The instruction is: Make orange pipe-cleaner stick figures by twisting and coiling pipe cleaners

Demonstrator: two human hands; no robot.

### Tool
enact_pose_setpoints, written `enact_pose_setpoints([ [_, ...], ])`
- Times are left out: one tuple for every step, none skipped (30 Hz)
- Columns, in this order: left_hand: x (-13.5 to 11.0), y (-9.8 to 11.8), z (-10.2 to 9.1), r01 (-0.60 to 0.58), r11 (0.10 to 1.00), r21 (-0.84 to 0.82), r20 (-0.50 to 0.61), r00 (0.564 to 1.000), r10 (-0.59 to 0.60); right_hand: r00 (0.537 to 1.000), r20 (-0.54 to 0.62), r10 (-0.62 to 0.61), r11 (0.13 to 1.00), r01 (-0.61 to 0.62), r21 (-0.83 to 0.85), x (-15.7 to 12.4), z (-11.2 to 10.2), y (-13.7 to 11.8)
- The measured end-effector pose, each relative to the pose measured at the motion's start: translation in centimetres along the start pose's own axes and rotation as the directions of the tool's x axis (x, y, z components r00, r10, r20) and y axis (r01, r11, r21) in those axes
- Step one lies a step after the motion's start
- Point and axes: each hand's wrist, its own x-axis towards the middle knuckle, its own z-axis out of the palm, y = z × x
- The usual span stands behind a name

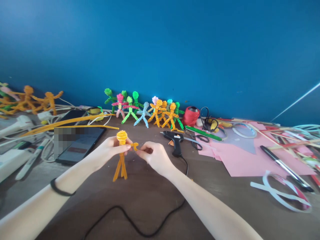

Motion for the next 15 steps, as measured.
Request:
enact_pose_setpoints([
  [0.02,-0.08,-0.05,-0.009,1.000,0.023,-0.008,1.000,0.009,1.000,0.000,0.003,1.000,-0.003,0.007,0.01,-0.03,-0.01],
  [0.05,-0.14,-0.09,-0.018,0.999,0.045,-0.011,1.000,0.018,1.000,0.002,0.004,1.000,-0.004,0.015,0.02,-0.06,-0.02],
  [0.07,-0.18,-0.14,-0.027,0.997,0.070,-0.012,1.000,0.028,1.000,0.004,0.006,1.000,-0.006,0.020,0.03,-0.09,-0.03],
  [0.10,-0.20,-0.18,-0.037,0.994,0.102,-0.012,0.999,0.038,1.000,0.006,0.007,1.000,-0.007,0.024,0.05,-0.11,-0.05],
  [0.12,-0.21,-0.22,-0.048,0.988,0.147,-0.013,0.999,0.050,1.000,0.008,0.007,1.000,-0.008,0.026,0.07,-0.12,-0.07],
  [0.14,-0.21,-0.26,-0.059,0.978,0.201,-0.013,0.998,0.063,1.000,0.009,0.007,1.000,-0.007,0.027,0.09,-0.12,-0.08],
  [0.15,-0.21,-0.30,-0.070,0.963,0.262,-0.014,0.997,0.076,1.000,0.012,0.006,1.000,-0.007,0.028,0.10,-0.12,-0.08],
  [0.17,-0.22,-0.32,-0.079,0.944,0.320,-0.015,0.996,0.088,1.000,0.012,0.005,0.999,-0.005,0.031,0.10,-0.10,-0.08],
  [0.18,-0.25,-0.33,-0.086,0.926,0.368,-0.017,0.995,0.100,1.000,0.014,0.003,0.999,-0.003,0.036,0.09,-0.08,-0.08],
  [0.19,-0.29,-0.32,-0.091,0.913,0.397,-0.020,0.994,0.108,1.000,0.015,0.002,0.999,-0.003,0.040,0.06,-0.05,-0.08],
  [0.20,-0.35,-0.29,-0.095,0.907,0.411,-0.023,0.993,0.115,1.000,0.018,0.000,0.999,-0.001,0.043,0.02,-0.01,-0.06],
  [0.21,-0.42,-0.24,-0.098,0.905,0.415,-0.027,0.992,0.120,1.000,0.022,-0.002,0.999,0.001,0.045,-0.02,0.03,-0.05],
  [0.22,-0.48,-0.17,-0.100,0.907,0.408,-0.032,0.992,0.124,1.000,0.026,-0.005,0.999,0.004,0.046,-0.07,0.07,-0.02],
  [0.21,-0.53,-0.08,-0.102,0.914,0.393,-0.037,0.991,0.127,1.000,0.030,-0.009,0.999,0.007,0.047,-0.12,0.11,0.02],
  [0.19,-0.55,0.03,-0.105,0.922,0.372,-0.043,0.991,0.130,0.999,0.033,-0.012,0.999,0.010,0.047,-0.15,0.15,0.08],
])
